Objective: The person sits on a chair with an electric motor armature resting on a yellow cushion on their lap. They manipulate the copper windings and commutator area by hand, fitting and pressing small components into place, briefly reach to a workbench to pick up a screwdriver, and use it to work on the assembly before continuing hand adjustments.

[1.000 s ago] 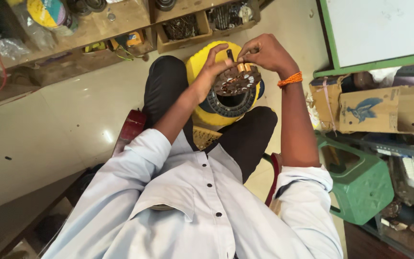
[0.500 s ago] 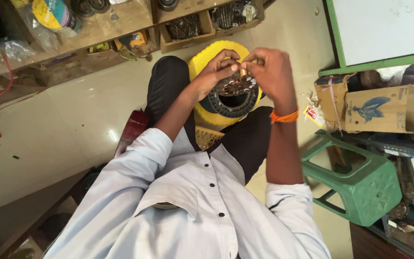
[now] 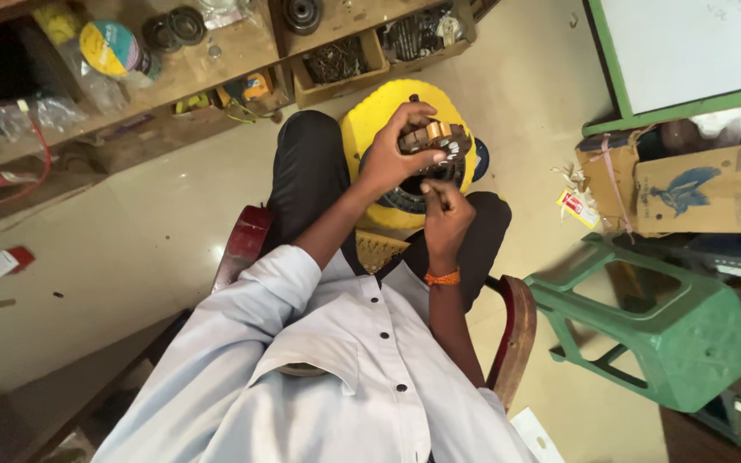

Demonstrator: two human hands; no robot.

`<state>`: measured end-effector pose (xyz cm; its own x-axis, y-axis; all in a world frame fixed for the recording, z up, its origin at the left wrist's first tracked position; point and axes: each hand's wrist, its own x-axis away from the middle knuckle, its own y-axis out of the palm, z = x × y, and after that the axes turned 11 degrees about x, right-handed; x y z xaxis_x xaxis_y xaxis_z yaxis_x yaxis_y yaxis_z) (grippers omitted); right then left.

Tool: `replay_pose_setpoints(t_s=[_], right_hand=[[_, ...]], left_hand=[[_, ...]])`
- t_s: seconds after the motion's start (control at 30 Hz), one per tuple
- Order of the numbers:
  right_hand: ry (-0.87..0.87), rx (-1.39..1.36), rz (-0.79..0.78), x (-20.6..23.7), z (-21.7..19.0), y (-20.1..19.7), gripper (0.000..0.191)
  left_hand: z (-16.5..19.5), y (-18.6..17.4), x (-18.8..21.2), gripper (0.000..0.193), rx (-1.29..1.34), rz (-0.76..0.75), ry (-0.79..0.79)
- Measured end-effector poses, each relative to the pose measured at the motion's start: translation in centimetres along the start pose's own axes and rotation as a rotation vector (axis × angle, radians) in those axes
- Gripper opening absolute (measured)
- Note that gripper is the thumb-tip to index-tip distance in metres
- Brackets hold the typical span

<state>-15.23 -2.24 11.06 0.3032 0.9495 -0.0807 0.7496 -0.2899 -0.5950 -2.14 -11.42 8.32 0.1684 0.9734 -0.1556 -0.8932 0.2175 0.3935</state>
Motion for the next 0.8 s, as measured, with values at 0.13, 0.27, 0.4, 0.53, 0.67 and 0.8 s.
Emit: replay_pose_setpoints(t_s=[0.13,0.27,0.4,0.53,0.67,0.8], right_hand=[[-0.075,0.113,-0.044,-1.3,-0.1,-3.0,0.01],[-0.288,0.132,0.002,-5.9,-1.7,-6.4,0.009],[-0.559,0.214,-0.064,-10.9,-4.3,-7.7,0.007],[-0.727,0.308,-0.206,-14.2,-6.3,-6.7,0.006],[-0.614,0.346,-0.442,-16.5,-6.4,-5.3,0.005],[-0.531,0.314,-0.644,-18.5,-6.4,-5.2,0.008]], left_hand=[[0.2,0.8,0.2,0.044,-0.235,0.119,-0.02],[0.2,0.9,0.4,0.034,-0.306,0.169,-0.026],[0.4,1.2,0.6,0.033,-0.285,0.171,-0.004],[0.4,1.6,0.5,0.033,-0.307,0.199,0.044],[0.3,2.1,0.3,0.034,-0.311,0.258,0.015],[0.5,2.2,0.2,0.038,-0.222,0.23,-0.09]])
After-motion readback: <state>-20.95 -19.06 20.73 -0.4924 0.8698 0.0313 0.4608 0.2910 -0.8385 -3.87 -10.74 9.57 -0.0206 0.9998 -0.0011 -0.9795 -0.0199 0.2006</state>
